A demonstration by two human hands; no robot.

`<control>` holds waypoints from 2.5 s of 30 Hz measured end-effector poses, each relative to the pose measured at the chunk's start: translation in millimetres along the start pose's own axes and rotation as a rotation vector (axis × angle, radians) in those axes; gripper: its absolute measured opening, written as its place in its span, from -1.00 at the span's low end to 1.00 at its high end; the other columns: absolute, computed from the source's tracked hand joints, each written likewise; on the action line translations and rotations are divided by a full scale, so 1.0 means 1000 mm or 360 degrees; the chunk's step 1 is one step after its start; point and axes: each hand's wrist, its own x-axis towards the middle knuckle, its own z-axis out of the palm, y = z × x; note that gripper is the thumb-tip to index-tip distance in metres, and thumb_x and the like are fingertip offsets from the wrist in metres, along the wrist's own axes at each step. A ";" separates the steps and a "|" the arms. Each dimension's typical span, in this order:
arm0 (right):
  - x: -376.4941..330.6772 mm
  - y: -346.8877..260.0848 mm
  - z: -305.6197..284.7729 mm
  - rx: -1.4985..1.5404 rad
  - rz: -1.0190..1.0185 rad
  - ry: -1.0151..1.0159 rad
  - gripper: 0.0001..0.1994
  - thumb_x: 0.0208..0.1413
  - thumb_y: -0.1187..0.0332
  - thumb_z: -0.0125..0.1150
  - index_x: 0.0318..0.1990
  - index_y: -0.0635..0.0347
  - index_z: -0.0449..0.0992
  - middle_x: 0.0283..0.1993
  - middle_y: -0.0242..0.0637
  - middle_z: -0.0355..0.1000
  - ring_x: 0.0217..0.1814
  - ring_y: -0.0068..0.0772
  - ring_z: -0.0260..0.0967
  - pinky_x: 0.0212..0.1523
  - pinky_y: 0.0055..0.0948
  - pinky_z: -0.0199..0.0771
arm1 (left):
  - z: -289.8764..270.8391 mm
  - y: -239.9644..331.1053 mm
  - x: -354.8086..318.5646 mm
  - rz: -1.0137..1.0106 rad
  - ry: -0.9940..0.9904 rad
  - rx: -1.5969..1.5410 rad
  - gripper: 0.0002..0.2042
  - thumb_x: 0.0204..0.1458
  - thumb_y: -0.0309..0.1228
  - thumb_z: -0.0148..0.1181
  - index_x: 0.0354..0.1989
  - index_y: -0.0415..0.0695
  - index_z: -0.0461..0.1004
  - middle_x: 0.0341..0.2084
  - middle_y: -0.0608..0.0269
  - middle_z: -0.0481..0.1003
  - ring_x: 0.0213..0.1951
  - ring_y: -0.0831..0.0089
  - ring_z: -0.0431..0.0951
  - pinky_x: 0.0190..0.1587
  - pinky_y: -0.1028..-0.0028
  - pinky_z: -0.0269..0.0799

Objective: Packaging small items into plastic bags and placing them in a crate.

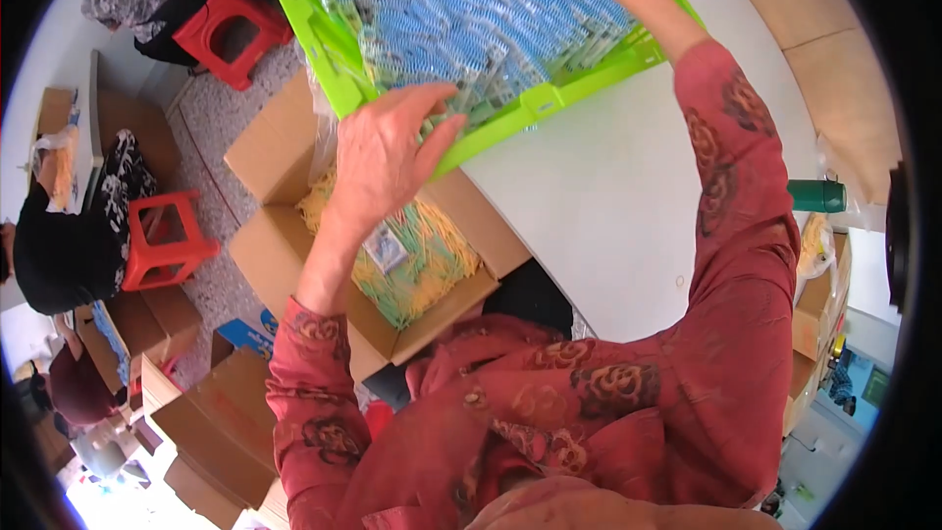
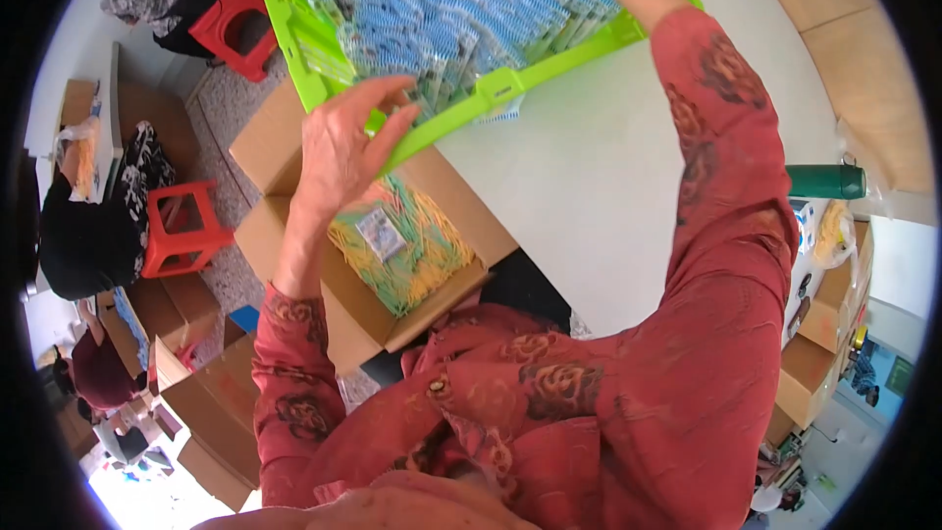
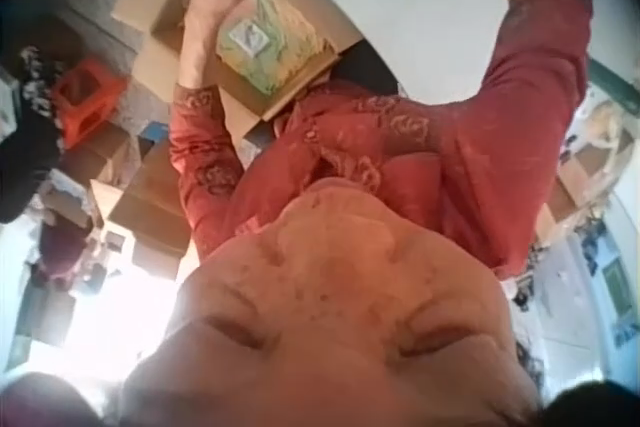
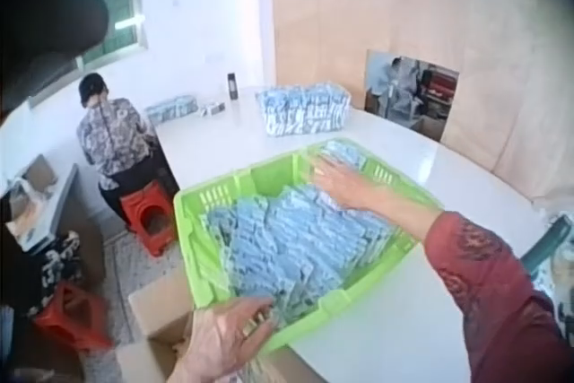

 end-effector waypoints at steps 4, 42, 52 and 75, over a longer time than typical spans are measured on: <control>-0.036 -0.087 -0.110 0.0834 0.0590 0.0345 -0.74 -0.03 0.50 0.10 -0.12 0.17 0.39 -0.16 -0.27 0.42 -0.15 -0.35 0.38 -0.13 -0.40 0.37 | 0.004 0.001 0.000 -0.0063 0.0032 -0.0110 -0.83 -0.09 -0.38 0.18 -0.32 -0.16 0.48 -0.55 0.23 0.49 -0.56 0.25 0.49 -0.46 0.38 0.38; -0.154 -0.149 -0.197 0.2180 0.1227 0.0115 -0.84 -0.06 0.40 0.24 -0.30 0.23 0.49 -0.43 -0.49 0.43 -0.46 -0.75 0.26 -0.41 -0.68 0.30 | 0.005 0.002 -0.004 -0.0076 -0.0022 0.0064 -0.80 -0.07 -0.30 0.16 -0.31 -0.12 0.51 -0.53 0.16 0.54 -0.46 0.26 0.54 -0.37 0.37 0.42; -0.167 -0.168 -0.178 0.2240 0.1289 0.0139 -0.87 -0.04 0.47 0.23 -0.31 0.26 0.45 -0.37 -0.45 0.43 -0.38 -0.72 0.32 -0.33 -0.66 0.37 | 0.005 -0.001 -0.006 -0.0057 -0.0010 0.0092 -0.81 -0.07 -0.29 0.15 -0.33 -0.11 0.51 -0.53 0.18 0.54 -0.47 0.29 0.55 -0.38 0.37 0.42; -0.115 -0.078 -0.194 0.2141 0.1289 0.0111 -0.76 0.10 0.25 0.09 -0.21 0.23 0.53 -0.37 -0.43 0.46 -0.41 -0.70 0.32 -0.41 -0.67 0.33 | 0.002 0.004 -0.004 -0.0076 -0.0035 0.0087 -0.80 -0.08 -0.33 0.17 -0.31 -0.15 0.50 -0.49 0.13 0.53 -0.47 0.26 0.54 -0.40 0.39 0.42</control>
